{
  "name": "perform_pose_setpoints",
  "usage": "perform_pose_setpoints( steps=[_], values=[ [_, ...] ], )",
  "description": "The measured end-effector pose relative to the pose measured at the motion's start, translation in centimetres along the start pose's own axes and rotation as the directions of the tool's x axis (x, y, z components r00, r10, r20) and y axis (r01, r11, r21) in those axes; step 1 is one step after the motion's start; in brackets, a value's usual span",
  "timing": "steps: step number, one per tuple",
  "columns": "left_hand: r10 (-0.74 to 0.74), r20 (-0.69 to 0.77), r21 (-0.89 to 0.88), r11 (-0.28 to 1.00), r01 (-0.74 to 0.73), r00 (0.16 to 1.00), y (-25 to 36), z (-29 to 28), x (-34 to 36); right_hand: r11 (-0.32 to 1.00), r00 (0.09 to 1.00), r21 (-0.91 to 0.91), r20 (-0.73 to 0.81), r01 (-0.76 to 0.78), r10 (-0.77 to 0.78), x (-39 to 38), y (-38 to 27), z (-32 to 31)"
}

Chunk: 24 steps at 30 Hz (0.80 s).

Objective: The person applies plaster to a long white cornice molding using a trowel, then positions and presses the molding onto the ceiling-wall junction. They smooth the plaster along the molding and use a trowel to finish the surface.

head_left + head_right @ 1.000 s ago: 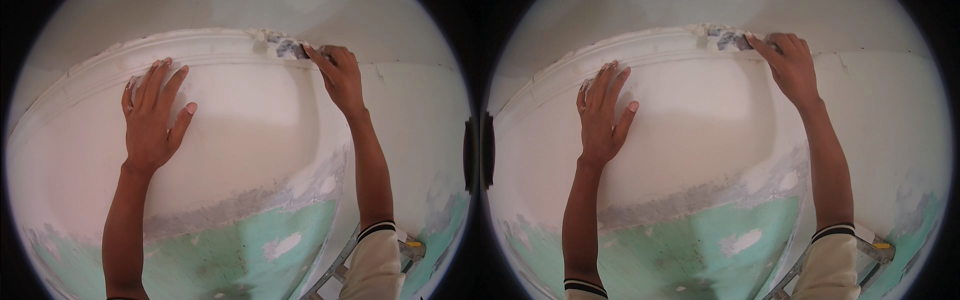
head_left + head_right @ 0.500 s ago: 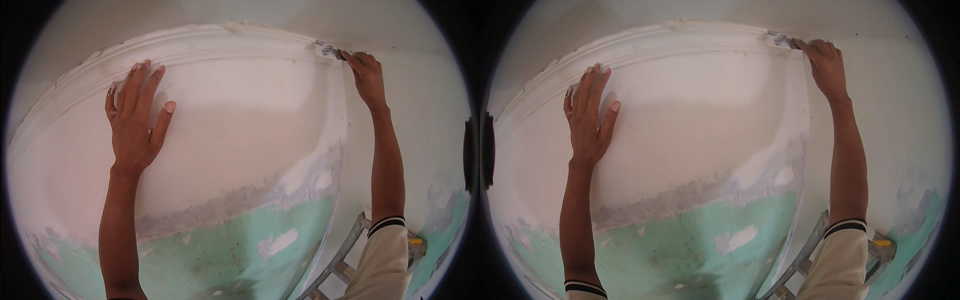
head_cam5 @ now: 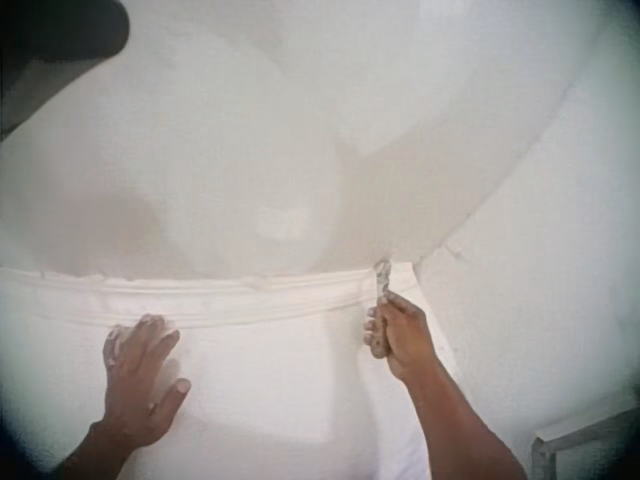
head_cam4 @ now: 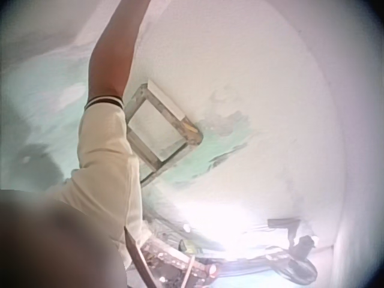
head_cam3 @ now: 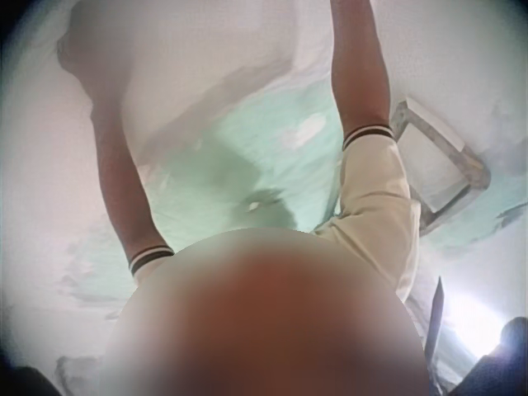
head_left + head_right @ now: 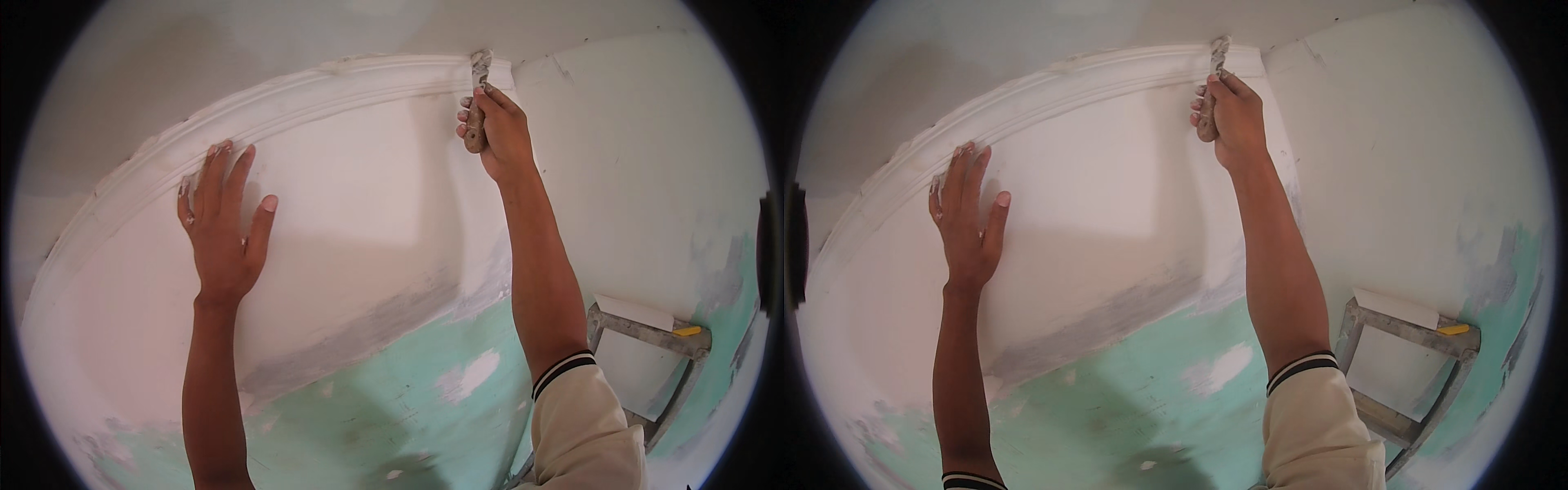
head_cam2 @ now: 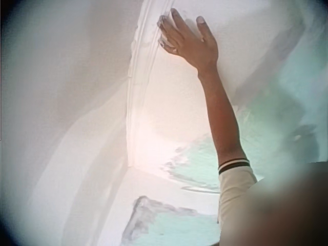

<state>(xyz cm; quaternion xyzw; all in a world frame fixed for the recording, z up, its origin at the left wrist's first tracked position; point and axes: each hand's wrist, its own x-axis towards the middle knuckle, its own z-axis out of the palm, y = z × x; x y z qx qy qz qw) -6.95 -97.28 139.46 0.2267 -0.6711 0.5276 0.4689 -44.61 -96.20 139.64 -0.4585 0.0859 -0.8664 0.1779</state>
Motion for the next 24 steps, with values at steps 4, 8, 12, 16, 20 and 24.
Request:
perform_pose_setpoints(
  steps=[4,8,12,16,20,24],
  values=[
    [0.011,0.008,-0.065,0.998,-0.011,1.0,-0.1,-0.5,0.1,1.0,0.999,0.015,0.033,0.018,-0.018,-2.8,0.4,3.5],
    [-0.017,0.043,-0.174,0.984,0.024,0.999,-0.4,-1.2,-0.2,0.996,0.996,0.088,0.088,-0.002,-0.006,-5.9,1.4,7.6],
    [0.006,0.046,-0.146,0.989,0.001,0.999,-1.8,-2.0,-1.3,0.991,0.995,0.133,0.101,0.004,-0.017,-8.4,2.1,11.6],
    [0.007,0.047,-0.108,0.994,-0.001,0.999,-3.6,-3.1,-2.9,0.985,0.993,0.169,0.116,-0.025,0.005,-10.2,3.4,15.1],
    [-0.03,0.001,-0.102,0.994,0.03,1.0,-5.2,-4.3,-4.3,0.982,0.99,0.187,0.144,-0.024,-0.004,-12.6,3.5,18.1],
    [-0.069,-0.08,-0.099,0.993,0.061,0.994,-6.8,-7.1,-5.3,0.97,0.989,0.244,0.144,-0.009,-0.027,-14.9,2.9,22.0]
  ],
)
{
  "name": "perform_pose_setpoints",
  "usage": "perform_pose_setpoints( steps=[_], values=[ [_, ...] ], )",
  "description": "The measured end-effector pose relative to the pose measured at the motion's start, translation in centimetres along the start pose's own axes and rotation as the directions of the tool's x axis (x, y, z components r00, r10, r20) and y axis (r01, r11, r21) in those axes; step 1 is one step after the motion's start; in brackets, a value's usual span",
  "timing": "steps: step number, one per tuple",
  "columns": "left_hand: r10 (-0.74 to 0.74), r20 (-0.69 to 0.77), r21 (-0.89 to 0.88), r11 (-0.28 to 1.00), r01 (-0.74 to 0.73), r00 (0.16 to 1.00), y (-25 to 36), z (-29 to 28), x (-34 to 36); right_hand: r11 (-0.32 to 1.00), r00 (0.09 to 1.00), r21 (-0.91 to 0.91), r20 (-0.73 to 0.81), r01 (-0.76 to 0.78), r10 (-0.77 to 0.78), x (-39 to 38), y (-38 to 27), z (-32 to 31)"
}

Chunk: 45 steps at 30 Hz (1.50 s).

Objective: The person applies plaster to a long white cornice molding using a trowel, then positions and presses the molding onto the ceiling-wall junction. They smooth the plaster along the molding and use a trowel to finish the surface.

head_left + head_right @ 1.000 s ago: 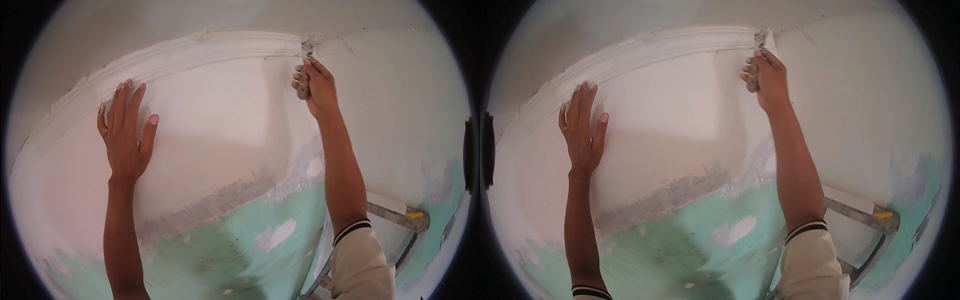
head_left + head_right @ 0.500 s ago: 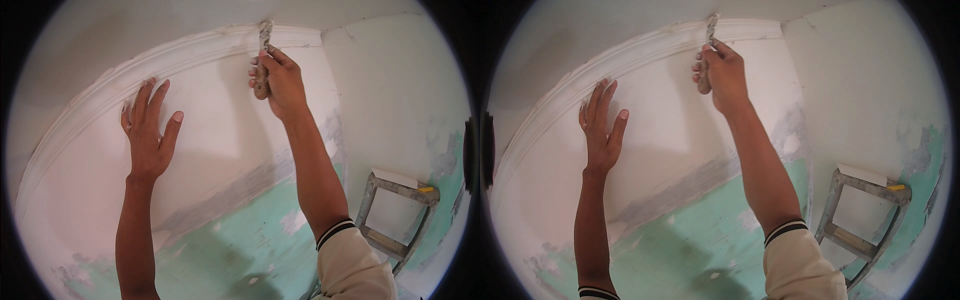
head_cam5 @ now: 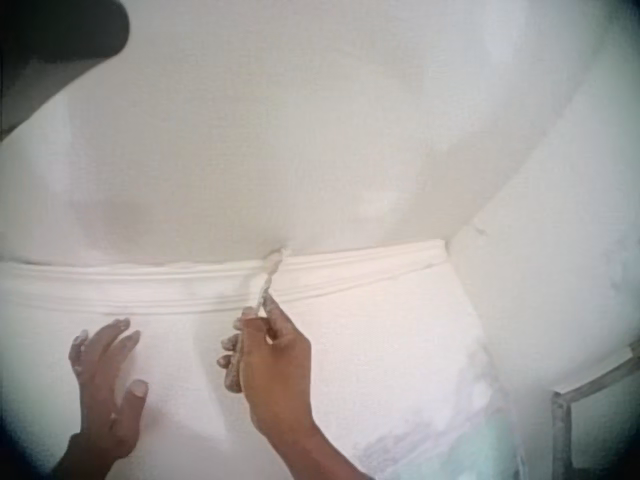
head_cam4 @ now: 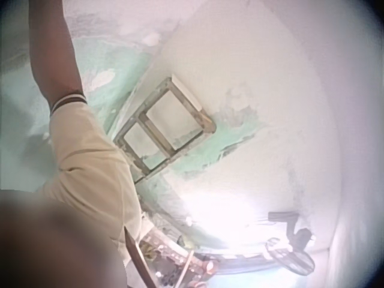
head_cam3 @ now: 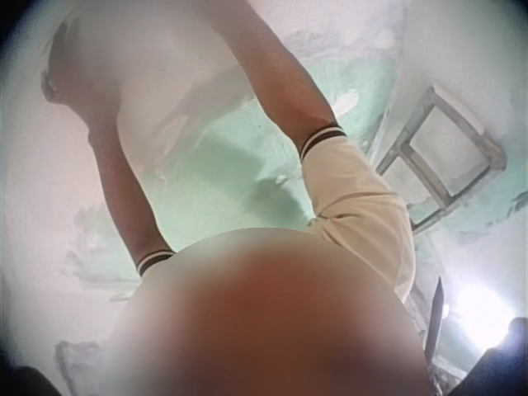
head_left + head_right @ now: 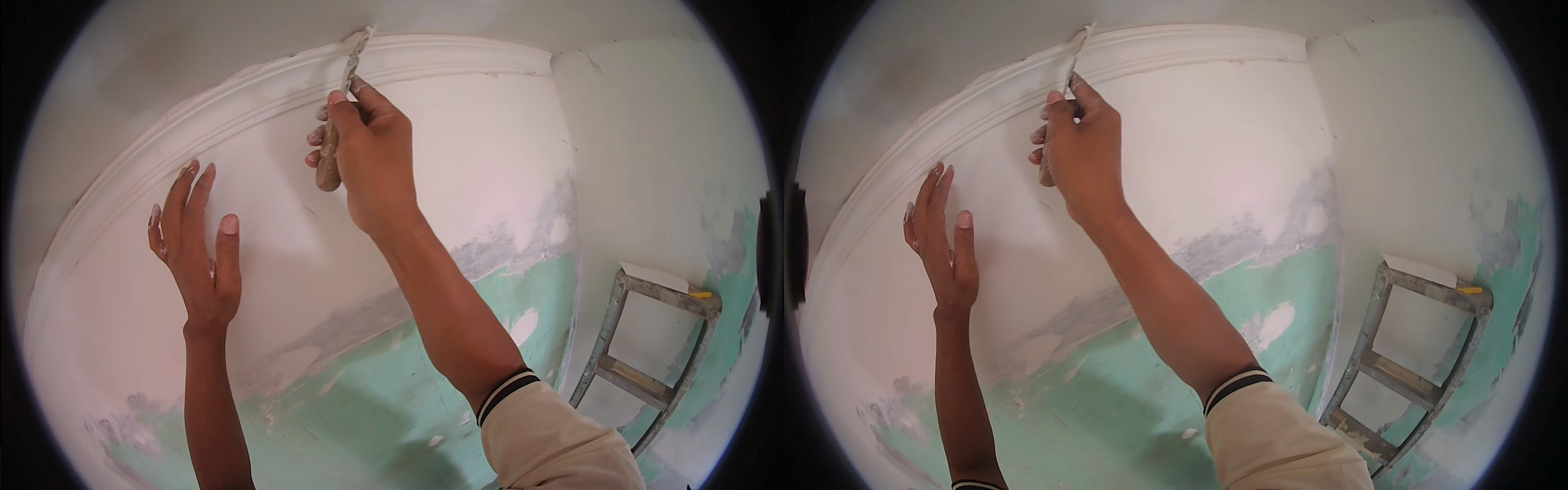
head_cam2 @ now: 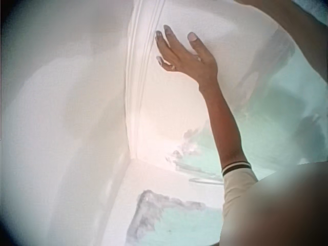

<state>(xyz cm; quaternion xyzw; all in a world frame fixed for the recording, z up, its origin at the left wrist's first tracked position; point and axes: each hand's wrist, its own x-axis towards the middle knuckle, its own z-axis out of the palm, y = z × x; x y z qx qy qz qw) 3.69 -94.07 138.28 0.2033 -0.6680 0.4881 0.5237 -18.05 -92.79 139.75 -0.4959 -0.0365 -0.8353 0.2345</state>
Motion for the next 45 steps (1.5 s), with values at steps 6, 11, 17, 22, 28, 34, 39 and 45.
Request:
perform_pose_setpoints(
  steps=[6,11,17,22,28,34,39,45],
  values=[
    [-0.045,-0.086,0.067,0.996,0.051,0.995,-3.2,-3.0,-2.4,0.978,0.98,0.127,0.132,-0.166,0.149,-3.5,3.7,5.2],
    [-0.375,-0.32,-0.156,0.927,0.342,0.87,-5.1,-11.4,-13.3,0.686,0.734,0.317,0.485,-0.655,0.476,-13.4,9.1,8.1],
    [-0.755,-0.45,-0.118,0.58,0.806,0.477,7.8,-21.8,-30.1,0.083,0.356,0.358,0.819,-0.93,0.45,-27.1,7.3,1.4],
    [-0.965,-0.26,0.45,-0.149,0.881,-0.031,36.5,-32.0,-52.0,-0.403,-0.141,0.13,0.805,-0.906,0.576,-37.7,1.8,-10.7],
    [-0.132,-0.59,0.28,-0.959,-0.048,-0.797,74.8,-45.5,-58.3,-0.708,-0.563,-0.058,0.652,-0.704,0.507,-44.1,6.7,-15.7],
    [0.529,-0.669,-0.564,-0.819,-0.108,-0.521,97.6,-45.5,-53.0,-0.665,-0.565,-0.096,0.625,-0.74,0.538,-45.4,4.2,-20.8],
    [0.411,-0.659,-0.503,-0.864,-0.037,-0.63,100.7,-43.2,-54.1,-0.677,-0.555,-0.107,0.672,-0.728,0.491,-46.5,6.1,-21.3],
    [0.274,-0.593,-0.519,-0.849,0.1,-0.757,93.4,-41.5,-54.1,-0.666,-0.59,-0.133,0.61,-0.734,0.529,-47.5,4.9,-22.1]
  ],
)
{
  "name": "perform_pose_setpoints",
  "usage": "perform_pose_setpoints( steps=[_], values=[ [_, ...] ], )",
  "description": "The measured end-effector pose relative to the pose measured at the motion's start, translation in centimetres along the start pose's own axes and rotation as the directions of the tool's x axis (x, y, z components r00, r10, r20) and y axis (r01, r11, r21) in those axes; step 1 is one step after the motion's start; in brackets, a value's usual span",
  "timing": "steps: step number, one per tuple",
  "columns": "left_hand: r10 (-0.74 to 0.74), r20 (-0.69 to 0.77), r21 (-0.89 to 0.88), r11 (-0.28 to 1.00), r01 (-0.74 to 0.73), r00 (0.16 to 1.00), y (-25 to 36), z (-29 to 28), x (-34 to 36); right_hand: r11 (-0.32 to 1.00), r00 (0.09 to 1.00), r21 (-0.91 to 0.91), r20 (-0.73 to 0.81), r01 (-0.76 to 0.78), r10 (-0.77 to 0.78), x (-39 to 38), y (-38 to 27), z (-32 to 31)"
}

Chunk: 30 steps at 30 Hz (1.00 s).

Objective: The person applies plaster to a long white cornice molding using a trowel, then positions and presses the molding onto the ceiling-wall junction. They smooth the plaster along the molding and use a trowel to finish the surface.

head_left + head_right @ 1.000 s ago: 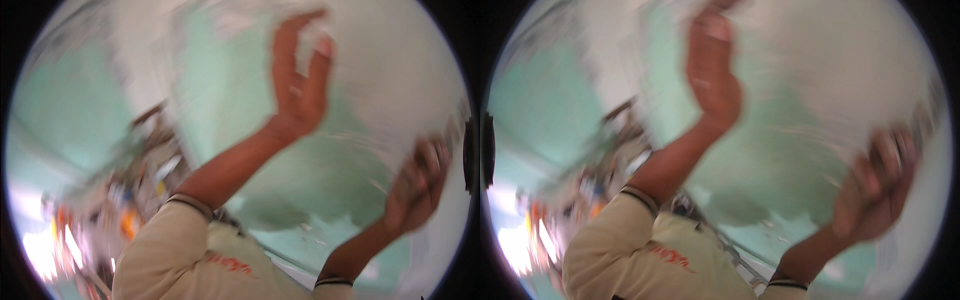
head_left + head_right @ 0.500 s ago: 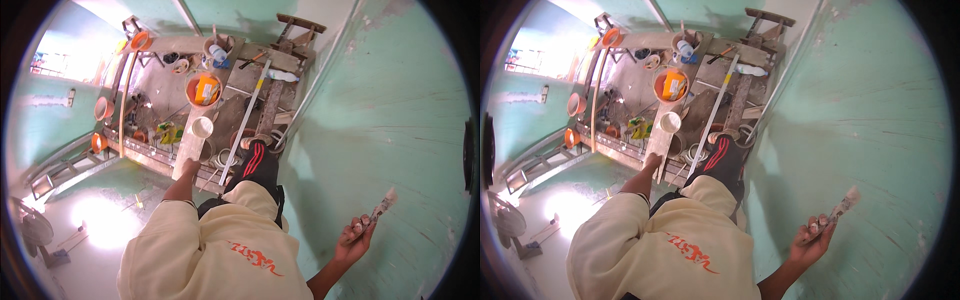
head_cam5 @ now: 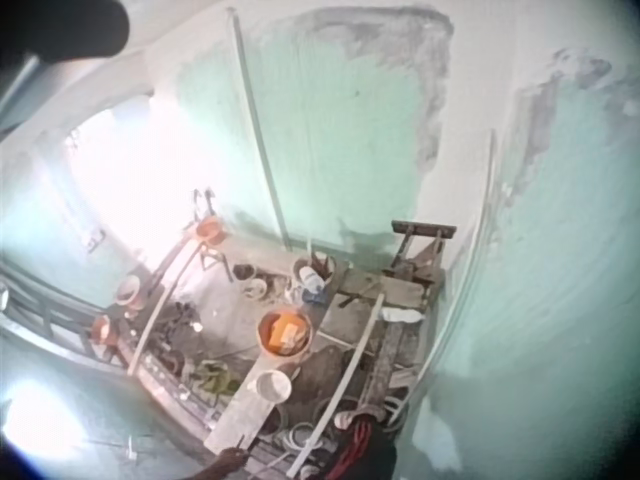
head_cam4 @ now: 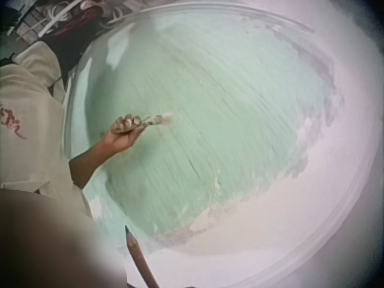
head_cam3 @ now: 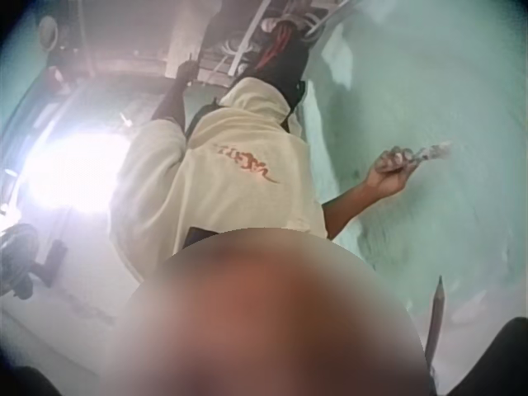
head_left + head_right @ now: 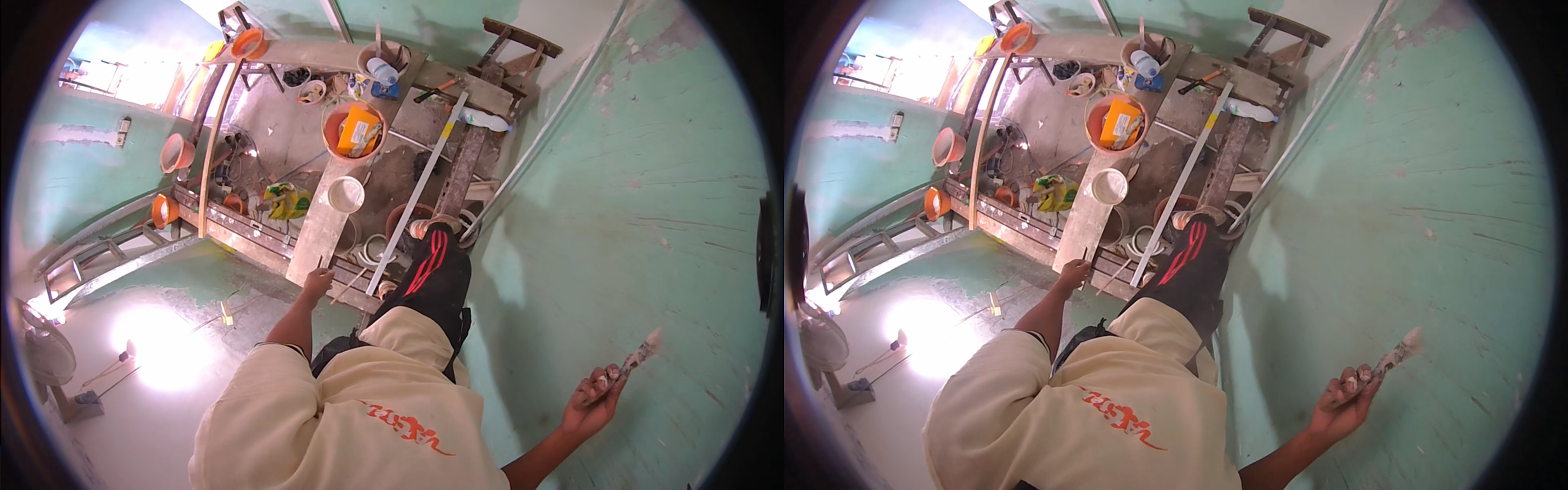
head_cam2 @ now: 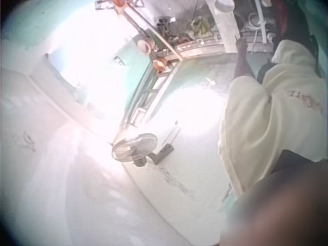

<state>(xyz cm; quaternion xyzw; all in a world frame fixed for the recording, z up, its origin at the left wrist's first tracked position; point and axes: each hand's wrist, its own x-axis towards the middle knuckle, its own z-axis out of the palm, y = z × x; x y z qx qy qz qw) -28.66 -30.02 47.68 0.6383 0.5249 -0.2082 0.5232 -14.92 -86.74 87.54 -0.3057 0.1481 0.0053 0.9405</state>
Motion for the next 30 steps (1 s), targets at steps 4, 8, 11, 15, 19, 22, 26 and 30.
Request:
perform_pose_setpoints(
  steps=[4,8,11,15,19,22,26,30],
  values=[
    [0.097,0.097,0.06,0.993,-0.103,0.991,-3.2,0.9,6.4,1.0,0.999,-0.004,-0.04,0.012,-0.013,0.3,1.9,-1.7],
    [-0.091,0.071,-0.086,0.992,0.097,0.993,-0.6,5.6,9.3,0.998,0.998,-0.017,-0.022,-0.053,0.053,5.2,5.6,-5.5],
    [-0.201,0.087,-0.371,0.903,0.219,0.976,-1.8,10.4,16.8,0.985,0.984,0.04,-0.062,-0.168,0.17,9.8,9.7,-11.5],
    [-0.232,0.02,-0.807,0.571,0.153,0.973,-1.7,16.9,28.5,0.938,0.928,0.062,-0.133,-0.342,0.348,16.9,17.6,-20.0],
    [-0.338,-0.087,-0.985,0.169,-0.03,0.937,-1.7,21.3,40.3,0.898,0.896,0.023,-0.059,-0.439,0.439,22.5,24.9,-27.5],
    [-0.297,-0.048,-0.992,-0.098,-0.08,0.954,-1.0,23.4,46.0,0.875,0.872,0.018,-0.08,-0.483,0.483,24.9,28.3,-32.6],
    [-0.089,-0.257,-0.957,-0.118,-0.267,0.962,-5.2,22.6,50.8,0.823,0.809,0.07,-0.157,-0.563,0.567,26.3,32.1,-35.7],
    [0.008,-0.318,-0.948,-0.006,-0.318,0.948,-5.8,21.8,48.8,0.747,0.731,0.156,-0.156,-0.646,0.665,25.7,35.2,-35.9]
  ],
)
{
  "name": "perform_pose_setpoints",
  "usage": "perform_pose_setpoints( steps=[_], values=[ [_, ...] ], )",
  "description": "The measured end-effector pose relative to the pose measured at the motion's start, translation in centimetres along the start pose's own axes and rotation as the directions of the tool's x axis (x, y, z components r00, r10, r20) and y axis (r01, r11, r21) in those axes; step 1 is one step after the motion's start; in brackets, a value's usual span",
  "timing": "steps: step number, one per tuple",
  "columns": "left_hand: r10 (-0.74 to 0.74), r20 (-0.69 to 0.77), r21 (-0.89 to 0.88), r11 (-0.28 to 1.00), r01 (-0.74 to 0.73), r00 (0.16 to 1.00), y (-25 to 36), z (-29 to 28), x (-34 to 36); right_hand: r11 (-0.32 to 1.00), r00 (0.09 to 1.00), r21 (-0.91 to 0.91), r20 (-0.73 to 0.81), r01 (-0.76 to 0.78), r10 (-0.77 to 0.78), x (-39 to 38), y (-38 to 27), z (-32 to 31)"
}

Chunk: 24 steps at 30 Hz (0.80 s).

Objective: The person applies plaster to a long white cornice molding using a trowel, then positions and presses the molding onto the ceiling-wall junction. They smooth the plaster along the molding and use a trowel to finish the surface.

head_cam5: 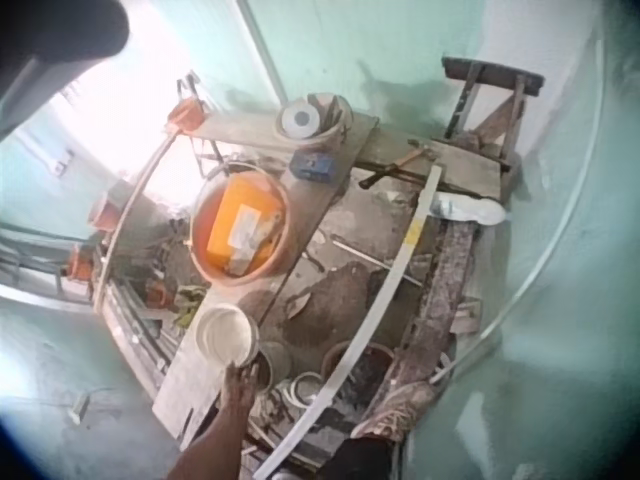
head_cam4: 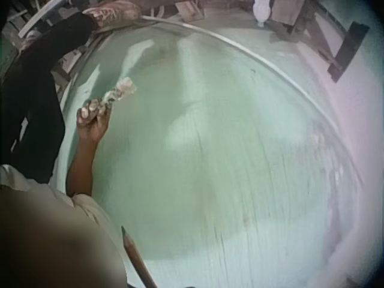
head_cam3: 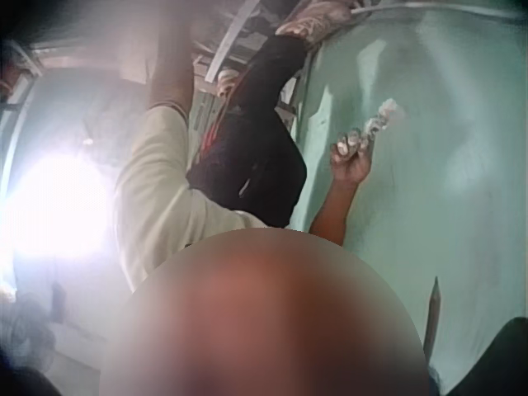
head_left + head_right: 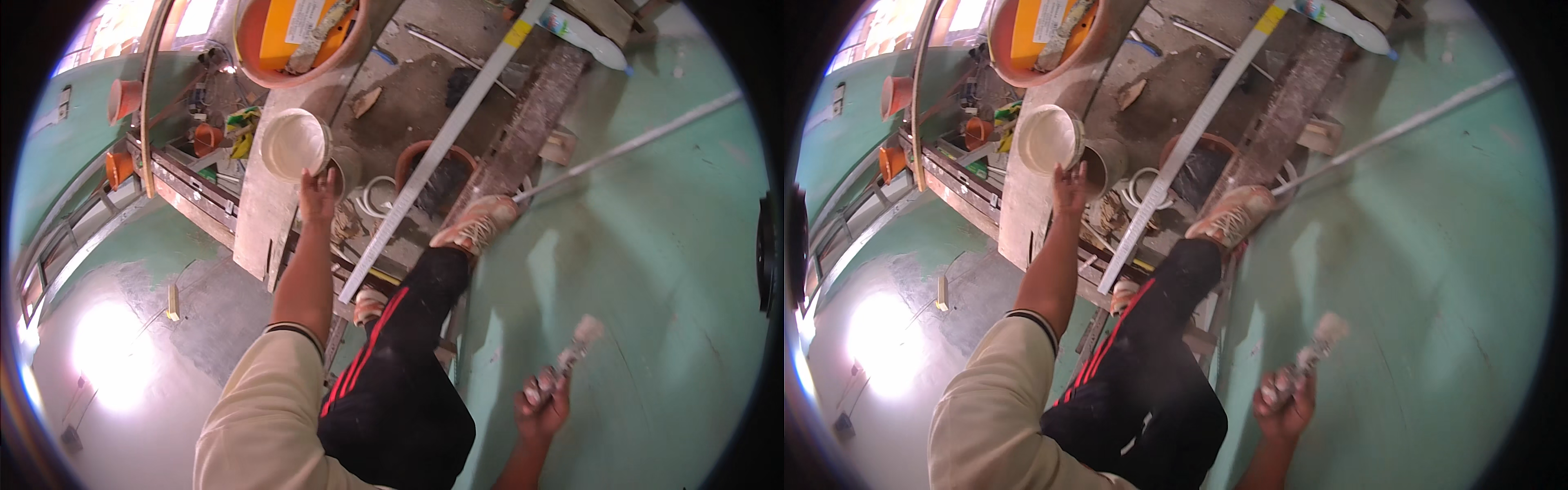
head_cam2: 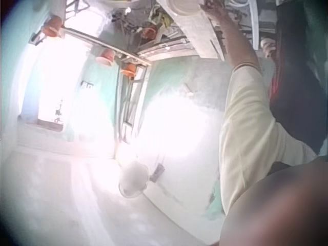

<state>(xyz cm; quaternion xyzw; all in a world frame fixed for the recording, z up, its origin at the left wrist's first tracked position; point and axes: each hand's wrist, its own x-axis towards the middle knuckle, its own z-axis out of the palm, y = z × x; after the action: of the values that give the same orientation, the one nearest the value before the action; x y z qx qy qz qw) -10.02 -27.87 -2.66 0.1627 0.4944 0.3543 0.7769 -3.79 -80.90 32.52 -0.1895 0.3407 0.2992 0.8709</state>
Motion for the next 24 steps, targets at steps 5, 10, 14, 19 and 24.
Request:
perform_pose_setpoints(
  steps=[5,10,14,19,24],
  values=[
    [-0.178,0.208,0.231,0.964,0.129,0.962,6.3,7.0,-15.6,0.946,1.0,-0.324,0.008,0.021,-0.019,-1.0,3.3,8.9],
    [-0.51,0.439,0.62,0.768,0.161,0.74,10.6,22.7,-35.6,0.071,0.859,-0.919,0.333,0.388,-0.389,-6.3,2.0,19.4],
    [-0.581,0.639,0.571,0.797,0.195,0.504,13.8,33.6,-52.8,-0.914,0.558,-0.392,0.784,0.106,-0.272,-17.8,-3.8,23.5],
    [-0.533,0.72,0.5,0.843,0.201,0.444,21.4,34.2,-56.9,-0.933,0.552,-0.352,0.766,-0.071,-0.331,-32.1,2.6,22.7],
    [-0.554,0.76,0.581,0.814,0.028,0.339,23.1,40.0,-62.2,-0.794,0.226,-0.54,0.767,-0.281,-0.601,-48.5,1.4,28.5]
  ],
)
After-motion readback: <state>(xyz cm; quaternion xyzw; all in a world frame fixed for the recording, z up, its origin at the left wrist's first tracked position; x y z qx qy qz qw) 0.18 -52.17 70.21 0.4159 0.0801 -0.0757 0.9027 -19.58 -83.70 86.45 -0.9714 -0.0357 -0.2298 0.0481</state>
